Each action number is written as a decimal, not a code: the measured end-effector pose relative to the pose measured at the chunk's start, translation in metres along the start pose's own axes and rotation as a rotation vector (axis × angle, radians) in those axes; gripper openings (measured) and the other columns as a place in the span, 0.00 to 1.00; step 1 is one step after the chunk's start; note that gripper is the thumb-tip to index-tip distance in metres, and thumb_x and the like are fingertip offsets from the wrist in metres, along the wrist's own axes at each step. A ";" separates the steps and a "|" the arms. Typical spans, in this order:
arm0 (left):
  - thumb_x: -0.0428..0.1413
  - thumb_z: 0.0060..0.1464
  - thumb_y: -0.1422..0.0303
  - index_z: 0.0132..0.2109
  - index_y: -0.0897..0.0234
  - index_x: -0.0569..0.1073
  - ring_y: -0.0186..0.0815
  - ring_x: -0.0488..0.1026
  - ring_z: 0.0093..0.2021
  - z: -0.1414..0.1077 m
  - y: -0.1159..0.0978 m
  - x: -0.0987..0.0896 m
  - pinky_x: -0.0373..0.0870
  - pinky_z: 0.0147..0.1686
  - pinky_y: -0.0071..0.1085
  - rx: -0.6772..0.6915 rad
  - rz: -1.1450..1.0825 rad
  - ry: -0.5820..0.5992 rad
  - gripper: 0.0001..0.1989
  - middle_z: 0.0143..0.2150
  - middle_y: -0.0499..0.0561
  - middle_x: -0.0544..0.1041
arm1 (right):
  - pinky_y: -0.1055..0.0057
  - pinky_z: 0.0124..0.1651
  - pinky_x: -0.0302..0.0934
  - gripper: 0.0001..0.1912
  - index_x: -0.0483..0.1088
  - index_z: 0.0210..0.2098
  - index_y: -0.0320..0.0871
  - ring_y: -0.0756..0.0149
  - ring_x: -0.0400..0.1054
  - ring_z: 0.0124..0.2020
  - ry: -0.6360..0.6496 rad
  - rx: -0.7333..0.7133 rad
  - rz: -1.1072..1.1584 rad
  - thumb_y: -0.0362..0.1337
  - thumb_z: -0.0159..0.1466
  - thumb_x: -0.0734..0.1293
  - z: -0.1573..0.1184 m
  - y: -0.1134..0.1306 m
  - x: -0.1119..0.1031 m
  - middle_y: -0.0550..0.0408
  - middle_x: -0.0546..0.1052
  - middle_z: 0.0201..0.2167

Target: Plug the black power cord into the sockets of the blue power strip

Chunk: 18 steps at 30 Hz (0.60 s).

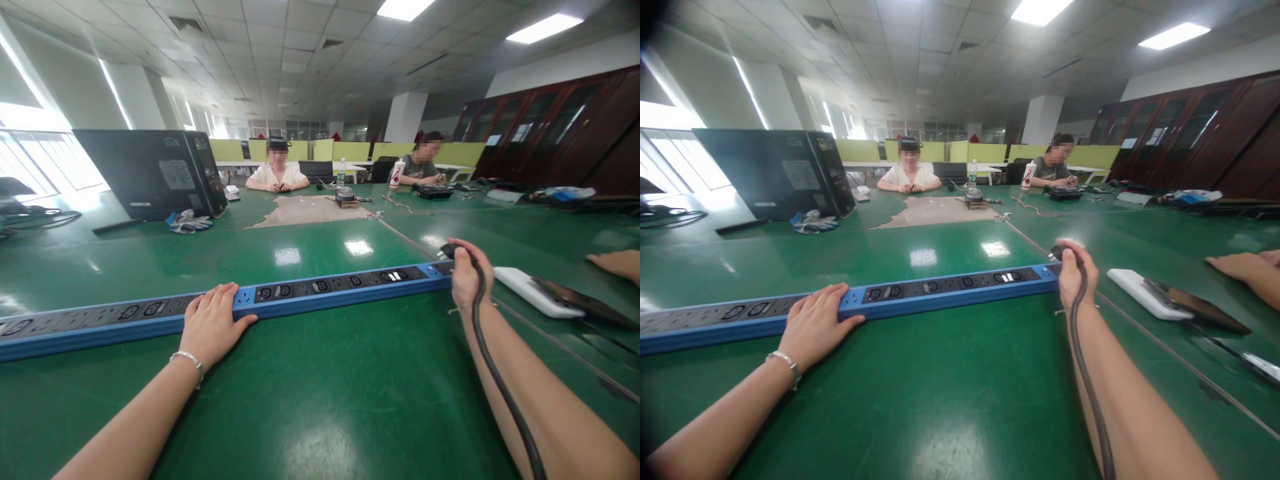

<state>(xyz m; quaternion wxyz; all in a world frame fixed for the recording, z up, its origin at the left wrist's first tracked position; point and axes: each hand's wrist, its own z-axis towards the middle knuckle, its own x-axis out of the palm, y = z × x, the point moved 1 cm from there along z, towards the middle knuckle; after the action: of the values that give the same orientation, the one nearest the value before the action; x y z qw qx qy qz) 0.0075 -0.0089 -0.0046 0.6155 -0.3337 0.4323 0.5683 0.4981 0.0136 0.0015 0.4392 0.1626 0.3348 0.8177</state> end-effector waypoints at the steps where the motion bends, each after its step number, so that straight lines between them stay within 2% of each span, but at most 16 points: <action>1: 0.49 0.51 0.51 0.57 0.69 0.63 0.48 0.62 0.58 0.000 0.000 0.000 0.54 0.56 0.43 0.001 -0.001 -0.002 0.32 0.58 0.60 0.67 | 0.58 0.52 0.61 0.18 0.71 0.43 0.44 0.60 0.70 0.45 0.011 0.032 0.035 0.48 0.60 0.61 0.002 -0.003 -0.003 0.50 0.76 0.43; 4: 0.49 0.51 0.51 0.57 0.69 0.63 0.48 0.62 0.58 0.000 0.000 0.001 0.54 0.56 0.44 0.002 0.002 -0.007 0.32 0.58 0.61 0.67 | 0.57 0.51 0.62 0.21 0.69 0.46 0.44 0.59 0.70 0.44 0.142 0.146 0.083 0.48 0.56 0.65 0.005 -0.017 -0.009 0.49 0.76 0.44; 6: 0.49 0.51 0.51 0.57 0.69 0.63 0.48 0.62 0.58 0.000 0.001 0.001 0.54 0.56 0.44 0.002 0.004 -0.006 0.32 0.58 0.61 0.67 | 0.57 0.51 0.62 0.21 0.70 0.45 0.45 0.59 0.70 0.43 0.168 0.164 0.042 0.49 0.56 0.65 0.004 -0.026 -0.011 0.49 0.76 0.43; 12: 0.48 0.51 0.51 0.57 0.69 0.62 0.48 0.61 0.58 0.000 0.001 0.002 0.53 0.56 0.44 0.000 -0.006 0.001 0.32 0.58 0.61 0.67 | 0.58 0.48 0.63 0.20 0.72 0.42 0.47 0.59 0.71 0.40 0.260 0.122 -0.163 0.51 0.57 0.63 0.006 -0.036 -0.013 0.52 0.77 0.40; 18: 0.48 0.51 0.50 0.57 0.69 0.63 0.48 0.61 0.59 0.000 0.001 0.001 0.53 0.56 0.44 -0.003 -0.018 0.007 0.33 0.58 0.61 0.67 | 0.60 0.45 0.64 0.18 0.73 0.39 0.46 0.58 0.71 0.37 0.373 0.018 -0.302 0.49 0.57 0.62 0.005 -0.027 -0.011 0.51 0.78 0.36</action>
<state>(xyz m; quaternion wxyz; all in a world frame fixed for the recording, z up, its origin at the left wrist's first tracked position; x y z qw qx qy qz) 0.0070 -0.0082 -0.0053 0.6184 -0.3406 0.4305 0.5624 0.5232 0.0172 -0.0133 0.4857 -0.0394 0.4380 0.7554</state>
